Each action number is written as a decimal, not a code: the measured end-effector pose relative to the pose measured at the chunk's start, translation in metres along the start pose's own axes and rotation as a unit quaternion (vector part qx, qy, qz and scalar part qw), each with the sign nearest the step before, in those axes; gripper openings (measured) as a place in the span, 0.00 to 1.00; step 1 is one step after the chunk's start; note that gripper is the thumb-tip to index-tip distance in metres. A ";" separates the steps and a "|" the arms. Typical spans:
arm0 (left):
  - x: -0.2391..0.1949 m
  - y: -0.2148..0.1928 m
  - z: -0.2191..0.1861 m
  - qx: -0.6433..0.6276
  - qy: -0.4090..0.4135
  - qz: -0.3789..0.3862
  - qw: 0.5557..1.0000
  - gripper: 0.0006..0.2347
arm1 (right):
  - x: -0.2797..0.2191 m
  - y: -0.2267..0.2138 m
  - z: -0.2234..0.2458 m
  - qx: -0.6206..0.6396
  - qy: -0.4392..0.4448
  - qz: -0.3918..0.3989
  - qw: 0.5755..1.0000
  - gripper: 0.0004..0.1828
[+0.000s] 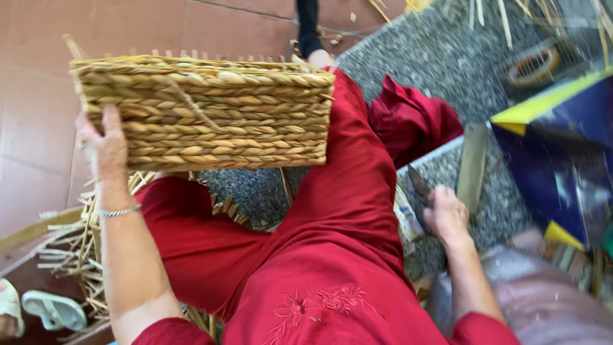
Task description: The person weaves a rectangular basket using dried palm leaves, interlacing strands by hand and trimming excess material with shears. The basket is rotated and adjusted throughout the process to complete the weave and finish the edges.
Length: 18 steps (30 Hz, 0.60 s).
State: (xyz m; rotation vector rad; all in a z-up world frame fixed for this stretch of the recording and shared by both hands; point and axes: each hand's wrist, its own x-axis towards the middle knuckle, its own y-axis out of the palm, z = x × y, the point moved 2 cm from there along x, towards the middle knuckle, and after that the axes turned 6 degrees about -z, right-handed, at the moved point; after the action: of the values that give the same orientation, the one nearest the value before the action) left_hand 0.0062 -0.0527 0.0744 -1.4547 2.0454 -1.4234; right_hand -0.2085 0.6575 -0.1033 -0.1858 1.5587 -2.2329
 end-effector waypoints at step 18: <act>-0.048 0.002 -0.013 -0.118 -0.010 -0.116 0.986 0.17 | 0.203 -0.118 0.221 0.187 -0.315 0.020 0.930 0.30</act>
State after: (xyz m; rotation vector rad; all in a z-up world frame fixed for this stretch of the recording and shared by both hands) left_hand 0.0184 -0.0056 0.0649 -1.8486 2.1503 -1.2718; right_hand -0.3487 0.4183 0.0617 -0.6717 0.7787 -2.0903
